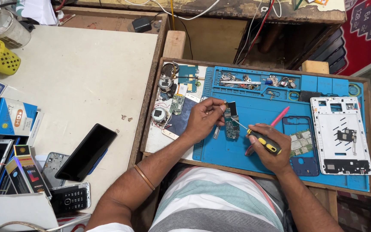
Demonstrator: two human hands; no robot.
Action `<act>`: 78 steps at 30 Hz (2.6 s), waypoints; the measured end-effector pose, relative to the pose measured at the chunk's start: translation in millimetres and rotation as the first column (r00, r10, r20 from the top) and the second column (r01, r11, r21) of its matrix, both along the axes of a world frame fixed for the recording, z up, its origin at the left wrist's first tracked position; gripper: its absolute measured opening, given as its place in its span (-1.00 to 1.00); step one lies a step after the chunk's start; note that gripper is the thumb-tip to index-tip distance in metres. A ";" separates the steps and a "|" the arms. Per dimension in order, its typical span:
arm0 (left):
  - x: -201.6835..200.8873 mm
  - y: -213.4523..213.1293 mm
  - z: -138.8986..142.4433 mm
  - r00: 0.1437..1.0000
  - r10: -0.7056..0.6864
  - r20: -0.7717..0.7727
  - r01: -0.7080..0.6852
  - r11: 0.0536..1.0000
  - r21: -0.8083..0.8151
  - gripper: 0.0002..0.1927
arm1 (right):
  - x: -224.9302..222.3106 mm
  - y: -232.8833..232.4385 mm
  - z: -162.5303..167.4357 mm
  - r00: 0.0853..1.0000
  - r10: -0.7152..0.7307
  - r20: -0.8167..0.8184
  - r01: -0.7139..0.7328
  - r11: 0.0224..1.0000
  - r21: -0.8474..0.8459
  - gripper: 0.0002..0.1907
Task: The person sits at a repair bench and works on a phone motherboard held in one hand, using a screwdriver to pry and unscrew small components from the board. They reposition the board repeatedly and set the board down on the blue mat near the end.
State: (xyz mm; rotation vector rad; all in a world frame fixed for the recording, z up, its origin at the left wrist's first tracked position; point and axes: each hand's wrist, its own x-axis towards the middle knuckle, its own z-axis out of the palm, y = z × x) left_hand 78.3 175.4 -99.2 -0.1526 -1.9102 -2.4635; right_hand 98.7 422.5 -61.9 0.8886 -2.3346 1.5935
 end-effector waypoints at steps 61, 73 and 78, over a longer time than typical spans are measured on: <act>27.2 22.9 14.7 0.905 -0.391 0.167 0.389 0.920 0.045 -0.69 | -6.4 6.7 -21.2 0.923 -0.017 0.384 0.144 0.941 -0.305 -0.68; 33.4 26.5 15.1 0.781 -0.601 0.171 0.537 0.785 0.309 -0.72 | -9.2 9.8 -27.7 0.848 0.271 0.455 0.036 0.828 -0.559 -0.69; 31.7 27.9 10.8 0.807 -0.564 0.175 0.507 0.814 0.282 -0.71 | -9.0 8.9 -27.4 0.848 0.229 0.478 0.052 0.861 -0.506 -0.69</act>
